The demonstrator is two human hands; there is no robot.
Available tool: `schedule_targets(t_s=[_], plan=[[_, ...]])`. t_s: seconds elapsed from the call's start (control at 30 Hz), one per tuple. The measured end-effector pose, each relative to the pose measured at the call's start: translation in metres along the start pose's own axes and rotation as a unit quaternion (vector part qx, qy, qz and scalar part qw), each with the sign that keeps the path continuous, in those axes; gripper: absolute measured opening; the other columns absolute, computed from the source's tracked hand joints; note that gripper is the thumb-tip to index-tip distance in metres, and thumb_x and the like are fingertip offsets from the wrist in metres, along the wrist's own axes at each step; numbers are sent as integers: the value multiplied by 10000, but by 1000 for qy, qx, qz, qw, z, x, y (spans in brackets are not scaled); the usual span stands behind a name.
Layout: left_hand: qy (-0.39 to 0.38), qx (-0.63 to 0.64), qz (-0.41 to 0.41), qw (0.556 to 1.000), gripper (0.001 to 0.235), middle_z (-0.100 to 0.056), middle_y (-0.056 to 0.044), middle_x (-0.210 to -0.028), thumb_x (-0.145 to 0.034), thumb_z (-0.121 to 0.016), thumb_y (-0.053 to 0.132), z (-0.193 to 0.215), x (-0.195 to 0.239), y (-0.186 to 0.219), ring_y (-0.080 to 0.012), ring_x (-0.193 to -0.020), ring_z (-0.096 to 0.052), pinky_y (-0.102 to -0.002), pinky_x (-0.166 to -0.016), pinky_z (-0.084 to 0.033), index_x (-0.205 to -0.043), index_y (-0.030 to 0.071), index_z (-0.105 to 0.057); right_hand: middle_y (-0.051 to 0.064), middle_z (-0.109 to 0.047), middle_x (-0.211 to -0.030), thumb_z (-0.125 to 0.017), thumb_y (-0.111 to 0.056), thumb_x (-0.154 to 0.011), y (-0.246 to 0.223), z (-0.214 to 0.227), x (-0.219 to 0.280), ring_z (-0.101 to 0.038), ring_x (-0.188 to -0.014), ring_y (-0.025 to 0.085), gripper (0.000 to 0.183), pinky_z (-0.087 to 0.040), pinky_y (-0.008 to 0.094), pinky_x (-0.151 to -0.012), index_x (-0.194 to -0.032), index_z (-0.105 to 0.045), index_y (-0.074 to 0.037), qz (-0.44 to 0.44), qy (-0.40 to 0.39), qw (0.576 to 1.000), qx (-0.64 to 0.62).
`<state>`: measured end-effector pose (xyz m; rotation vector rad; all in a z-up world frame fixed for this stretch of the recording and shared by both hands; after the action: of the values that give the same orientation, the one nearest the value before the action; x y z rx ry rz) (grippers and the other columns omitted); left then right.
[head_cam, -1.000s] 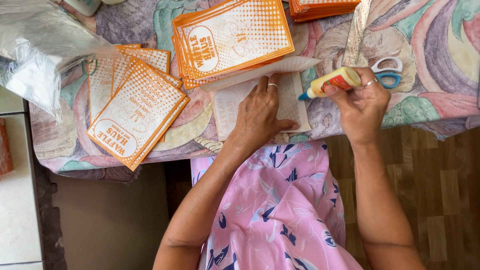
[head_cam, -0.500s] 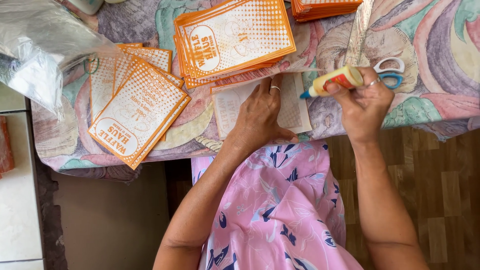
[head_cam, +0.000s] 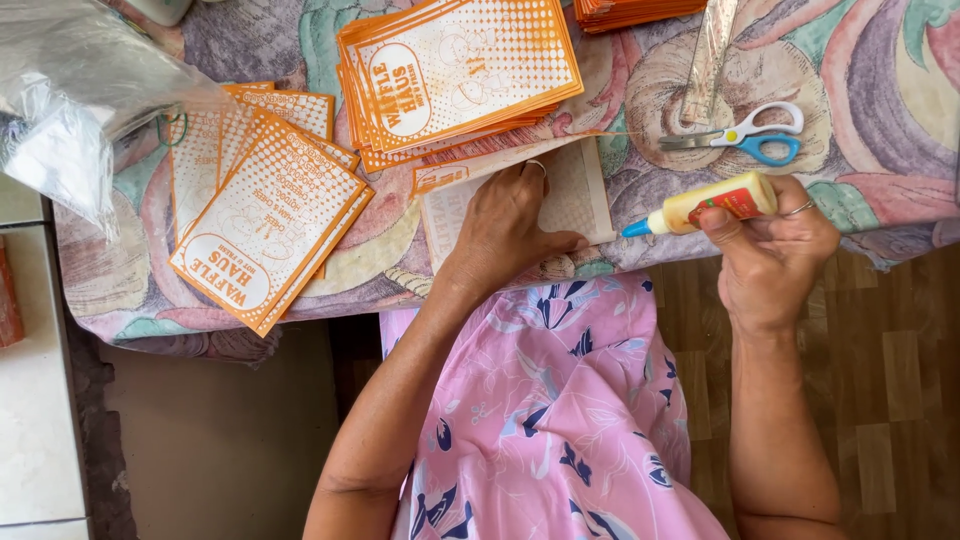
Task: Applying glue to the edges of paper bags, folding them, and stacking them in an organized manner.
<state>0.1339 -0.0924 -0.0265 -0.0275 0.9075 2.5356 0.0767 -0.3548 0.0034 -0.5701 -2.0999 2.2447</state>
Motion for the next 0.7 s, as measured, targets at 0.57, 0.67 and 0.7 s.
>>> schedule_targets(t_s=[0.57, 0.67, 0.7], plan=[[-137, 210, 0, 968, 454, -643, -130, -775, -655, -924, 83, 72, -16, 15, -329, -736, -733, -433, -718, -590, -981, 13, -615, 228, -692, -892, -816, 89, -884, 18, -48, 23, -687, -934, 241, 262, -587, 414, -859, -1025, -595, 100, 59, -64, 996, 7], [-137, 326, -17, 935, 318, -676, -187, -907, -813, -794, 24, 63, -15, -6, -277, -792, -734, -384, -716, -599, -1066, -78, -630, 191, -694, -879, -818, 77, -866, 9, -81, 38, -677, -923, 203, 248, -584, 396, -865, -1013, -618, 82, 49, -67, 996, -21], [-134, 325, -14, 936, 318, -676, -187, -907, -813, -794, 24, 52, -16, -18, -277, -792, -734, -384, -716, -599, -1066, -78, -630, 191, -694, -879, -818, 77, -866, 12, -88, 41, -677, -923, 203, 248, -584, 396, -865, -1013, -618, 82, 49, -71, 996, -23]])
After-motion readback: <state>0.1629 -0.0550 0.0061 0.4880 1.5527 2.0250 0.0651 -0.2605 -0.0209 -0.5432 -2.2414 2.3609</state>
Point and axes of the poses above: each hand's wrist, its own x-axis away from the middle knuckle, its own z-axis out of the back of the hand, y = z × x, the point moved 4 cm from there along -x, towards the middle knuckle
